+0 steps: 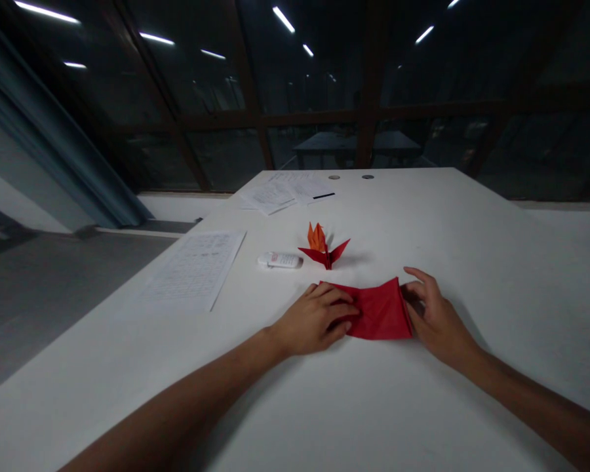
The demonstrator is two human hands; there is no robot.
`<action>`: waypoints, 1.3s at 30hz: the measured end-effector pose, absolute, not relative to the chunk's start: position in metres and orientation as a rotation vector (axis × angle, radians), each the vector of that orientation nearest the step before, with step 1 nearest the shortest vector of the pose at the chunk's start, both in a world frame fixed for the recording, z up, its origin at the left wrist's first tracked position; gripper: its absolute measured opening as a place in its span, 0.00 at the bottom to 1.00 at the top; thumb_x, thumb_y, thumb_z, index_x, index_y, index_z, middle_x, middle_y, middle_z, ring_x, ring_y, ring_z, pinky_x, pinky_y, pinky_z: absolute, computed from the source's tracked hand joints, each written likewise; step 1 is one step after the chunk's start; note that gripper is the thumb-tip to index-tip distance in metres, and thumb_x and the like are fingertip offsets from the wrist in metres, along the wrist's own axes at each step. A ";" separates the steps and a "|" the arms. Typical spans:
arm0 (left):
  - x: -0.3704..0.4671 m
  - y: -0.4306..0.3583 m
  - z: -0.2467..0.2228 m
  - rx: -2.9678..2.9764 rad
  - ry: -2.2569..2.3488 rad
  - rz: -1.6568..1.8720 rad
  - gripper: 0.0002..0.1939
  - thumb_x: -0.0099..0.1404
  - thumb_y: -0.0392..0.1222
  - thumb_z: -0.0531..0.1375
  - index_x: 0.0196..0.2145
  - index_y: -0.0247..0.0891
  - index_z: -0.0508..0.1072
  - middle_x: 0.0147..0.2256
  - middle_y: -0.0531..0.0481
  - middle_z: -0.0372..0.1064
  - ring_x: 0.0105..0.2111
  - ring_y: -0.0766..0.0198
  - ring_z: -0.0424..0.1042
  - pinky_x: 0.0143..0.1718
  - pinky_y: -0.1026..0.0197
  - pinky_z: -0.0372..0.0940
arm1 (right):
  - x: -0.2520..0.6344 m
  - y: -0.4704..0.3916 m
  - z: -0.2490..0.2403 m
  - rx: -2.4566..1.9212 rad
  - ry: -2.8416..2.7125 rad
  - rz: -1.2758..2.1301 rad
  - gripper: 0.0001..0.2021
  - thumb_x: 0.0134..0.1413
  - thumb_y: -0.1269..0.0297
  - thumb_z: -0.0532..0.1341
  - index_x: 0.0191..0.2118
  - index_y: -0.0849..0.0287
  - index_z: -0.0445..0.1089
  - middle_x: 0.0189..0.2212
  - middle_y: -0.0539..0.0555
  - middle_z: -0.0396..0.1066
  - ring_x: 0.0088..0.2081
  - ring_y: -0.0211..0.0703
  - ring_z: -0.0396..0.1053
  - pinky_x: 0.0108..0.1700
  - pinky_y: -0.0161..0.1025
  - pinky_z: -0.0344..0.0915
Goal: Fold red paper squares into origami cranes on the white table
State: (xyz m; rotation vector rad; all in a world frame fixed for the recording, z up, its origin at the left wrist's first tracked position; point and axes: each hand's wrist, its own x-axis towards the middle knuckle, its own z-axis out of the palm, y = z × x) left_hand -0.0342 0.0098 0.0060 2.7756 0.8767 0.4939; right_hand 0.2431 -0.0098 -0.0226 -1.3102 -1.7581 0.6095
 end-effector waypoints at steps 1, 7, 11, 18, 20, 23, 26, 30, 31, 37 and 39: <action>-0.034 0.009 0.007 2.770 0.879 0.495 0.17 0.72 0.46 0.56 0.56 0.46 0.73 0.55 0.48 0.72 0.53 0.52 0.66 0.55 0.49 0.60 | 0.242 -0.013 -0.020 -1.329 -1.752 0.661 0.25 0.69 0.56 0.54 0.66 0.56 0.51 0.38 0.55 0.74 0.39 0.48 0.74 0.44 0.46 0.71; -0.034 0.008 0.010 2.715 0.931 0.479 0.22 0.71 0.45 0.57 0.61 0.42 0.66 0.52 0.45 0.73 0.52 0.52 0.67 0.56 0.49 0.62 | 0.237 -0.025 -0.010 -1.287 -1.668 0.844 0.25 0.71 0.51 0.51 0.67 0.53 0.53 0.25 0.47 0.70 0.25 0.42 0.68 0.29 0.36 0.65; -0.033 0.008 0.009 2.708 0.927 0.482 0.23 0.70 0.44 0.58 0.61 0.42 0.66 0.52 0.45 0.73 0.52 0.52 0.67 0.57 0.49 0.61 | 0.236 -0.025 -0.009 -1.219 -1.627 0.946 0.29 0.66 0.50 0.58 0.67 0.54 0.52 0.31 0.51 0.77 0.29 0.44 0.73 0.33 0.37 0.69; -0.034 0.009 0.009 2.705 0.913 0.483 0.16 0.71 0.44 0.58 0.54 0.42 0.72 0.53 0.46 0.73 0.54 0.51 0.67 0.58 0.49 0.61 | 0.240 -0.031 -0.013 -1.135 -1.752 0.844 0.29 0.70 0.52 0.52 0.71 0.52 0.47 0.44 0.58 0.79 0.39 0.48 0.77 0.43 0.42 0.73; -0.034 0.009 0.010 2.710 0.909 0.488 0.15 0.71 0.45 0.58 0.53 0.42 0.73 0.52 0.46 0.74 0.53 0.52 0.67 0.57 0.49 0.61 | 0.241 -0.032 -0.015 -1.134 -1.834 0.750 0.31 0.69 0.52 0.53 0.72 0.53 0.46 0.47 0.60 0.78 0.45 0.50 0.77 0.44 0.43 0.74; -0.034 0.009 0.009 2.718 0.895 0.500 0.15 0.71 0.46 0.58 0.53 0.42 0.73 0.50 0.45 0.75 0.52 0.53 0.69 0.57 0.50 0.62 | 0.240 -0.034 -0.019 -1.142 -1.953 0.633 0.34 0.67 0.52 0.56 0.72 0.54 0.44 0.50 0.61 0.76 0.51 0.53 0.75 0.49 0.46 0.74; -0.035 0.009 0.007 2.732 0.837 0.512 0.17 0.71 0.48 0.58 0.54 0.40 0.72 0.51 0.44 0.75 0.52 0.52 0.70 0.58 0.49 0.62 | 0.238 -0.034 -0.022 -1.200 -2.045 0.573 0.39 0.63 0.53 0.61 0.72 0.54 0.42 0.53 0.63 0.75 0.53 0.55 0.75 0.55 0.52 0.72; -0.037 0.009 0.006 2.741 0.719 0.529 0.20 0.70 0.47 0.59 0.58 0.41 0.69 0.58 0.43 0.71 0.57 0.51 0.68 0.62 0.47 0.60 | 0.233 -0.033 -0.023 -1.309 -2.032 0.475 0.40 0.61 0.55 0.62 0.72 0.54 0.43 0.65 0.67 0.64 0.61 0.59 0.69 0.60 0.56 0.69; -0.037 0.008 0.006 2.742 0.698 0.532 0.21 0.70 0.47 0.59 0.58 0.41 0.69 0.60 0.44 0.70 0.59 0.52 0.67 0.63 0.48 0.60 | 0.232 -0.032 -0.023 -1.329 -2.017 0.448 0.39 0.62 0.56 0.62 0.72 0.54 0.44 0.66 0.67 0.61 0.62 0.60 0.68 0.61 0.57 0.68; -0.038 0.006 0.008 2.740 0.658 0.547 0.19 0.71 0.47 0.58 0.57 0.40 0.68 0.60 0.44 0.69 0.58 0.54 0.69 0.61 0.51 0.62 | 0.229 -0.027 -0.021 -1.381 -1.945 0.409 0.35 0.61 0.62 0.60 0.71 0.55 0.46 0.67 0.66 0.60 0.63 0.59 0.67 0.62 0.56 0.68; -0.038 0.005 0.008 2.761 0.694 0.598 0.18 0.71 0.47 0.57 0.56 0.40 0.69 0.59 0.43 0.70 0.55 0.54 0.69 0.59 0.50 0.62 | 0.228 -0.026 -0.019 -1.394 -1.913 0.415 0.35 0.61 0.63 0.59 0.71 0.55 0.47 0.67 0.65 0.62 0.62 0.58 0.69 0.60 0.56 0.69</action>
